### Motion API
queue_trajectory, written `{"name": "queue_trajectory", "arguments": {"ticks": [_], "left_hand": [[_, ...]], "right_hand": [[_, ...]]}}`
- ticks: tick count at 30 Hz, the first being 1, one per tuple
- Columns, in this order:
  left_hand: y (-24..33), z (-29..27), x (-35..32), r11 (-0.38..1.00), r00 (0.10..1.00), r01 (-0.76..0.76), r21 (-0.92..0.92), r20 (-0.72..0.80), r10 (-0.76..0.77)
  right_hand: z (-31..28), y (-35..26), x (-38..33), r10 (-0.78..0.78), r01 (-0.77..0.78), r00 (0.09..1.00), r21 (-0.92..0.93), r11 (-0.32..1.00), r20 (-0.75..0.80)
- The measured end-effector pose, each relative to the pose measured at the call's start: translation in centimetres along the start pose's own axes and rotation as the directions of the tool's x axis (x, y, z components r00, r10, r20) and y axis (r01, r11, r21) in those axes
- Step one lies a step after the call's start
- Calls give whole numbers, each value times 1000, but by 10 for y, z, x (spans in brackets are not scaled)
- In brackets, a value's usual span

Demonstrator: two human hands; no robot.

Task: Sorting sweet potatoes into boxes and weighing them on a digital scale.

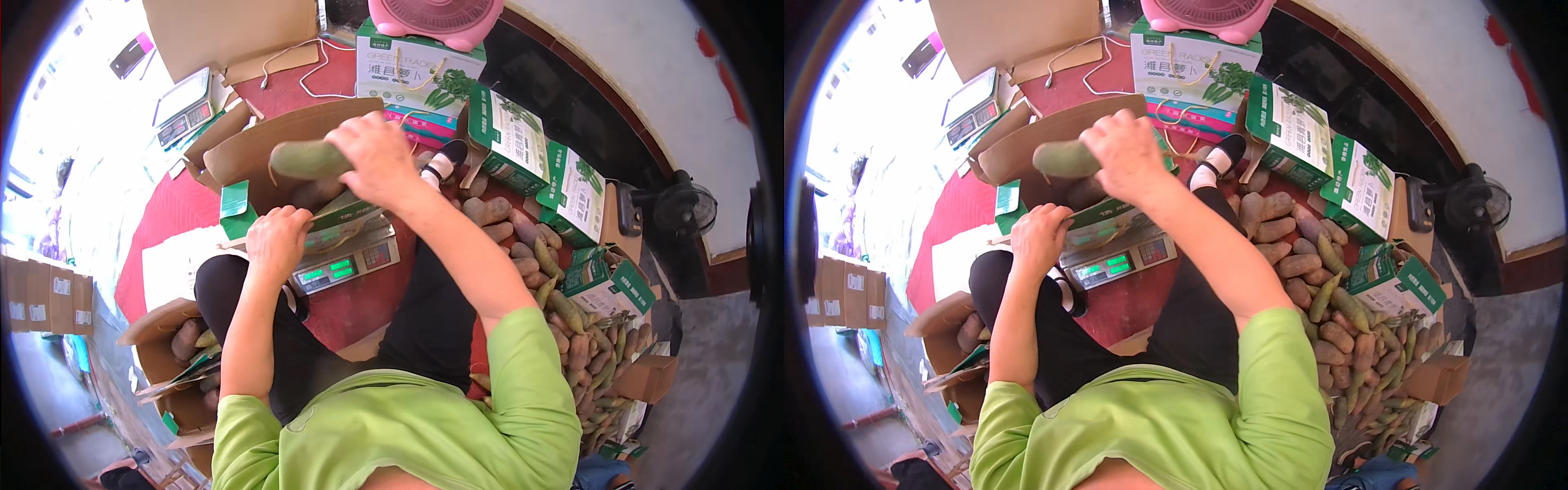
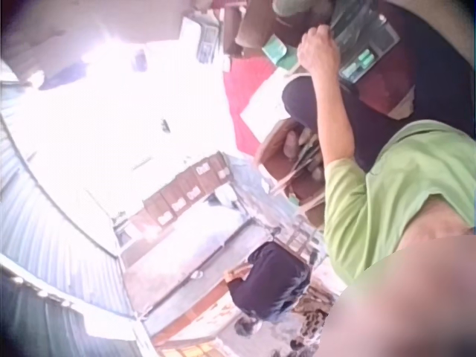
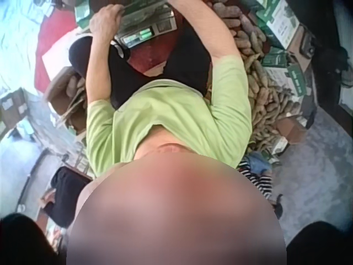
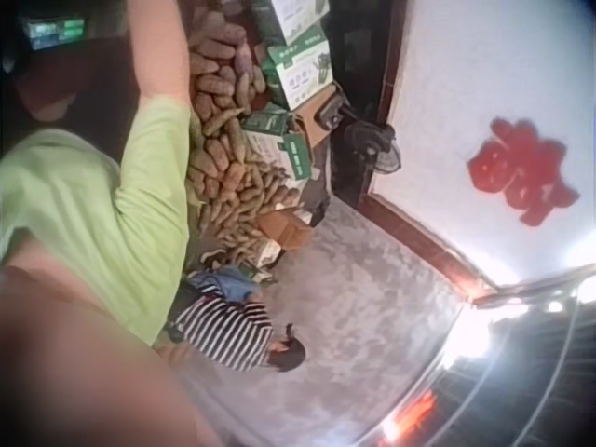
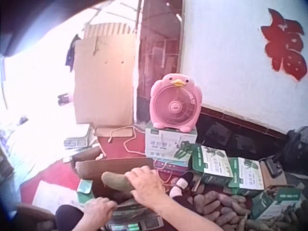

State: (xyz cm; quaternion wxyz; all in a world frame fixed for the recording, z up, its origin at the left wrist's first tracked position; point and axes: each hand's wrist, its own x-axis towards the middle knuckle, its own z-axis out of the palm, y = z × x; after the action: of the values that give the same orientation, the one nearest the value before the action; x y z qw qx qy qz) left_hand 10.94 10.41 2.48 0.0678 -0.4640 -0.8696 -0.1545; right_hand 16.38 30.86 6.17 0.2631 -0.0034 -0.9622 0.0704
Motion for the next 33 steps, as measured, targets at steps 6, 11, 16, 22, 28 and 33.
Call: {"name": "queue_trajectory", "arguments": {"ticks": [6, 11, 16, 22, 28, 33], "left_hand": [[-2, 0, -3, 1000, 1000, 1, 9, 3, -1], [2, 2, 2, 1000, 1000, -2, -22, -20, 1], [0, 4, 2, 998, 999, 8, -64, -33, -10], [5, 5, 5, 996, 998, 65, -62, 31, -63], [6, 6, 3, 997, 997, 69, -42, 35, -68], [5, 19, 7, 996, 999, 33, -83, 45, -29]], "right_hand": [[13, 13, -17, 42, -16, 993, 234, 972, -106], [-20, 84, -105, 407, -319, 882, 334, 887, -237], [28, 158, -310, 860, -822, 502, 358, 444, 88], [61, 79, -525, 886, -990, 95, -54, 133, 454], [73, -5, -597, 814, -986, -165, -107, -127, 556], [102, -15, -653, 800, -947, -291, -36, -320, 524]]}}
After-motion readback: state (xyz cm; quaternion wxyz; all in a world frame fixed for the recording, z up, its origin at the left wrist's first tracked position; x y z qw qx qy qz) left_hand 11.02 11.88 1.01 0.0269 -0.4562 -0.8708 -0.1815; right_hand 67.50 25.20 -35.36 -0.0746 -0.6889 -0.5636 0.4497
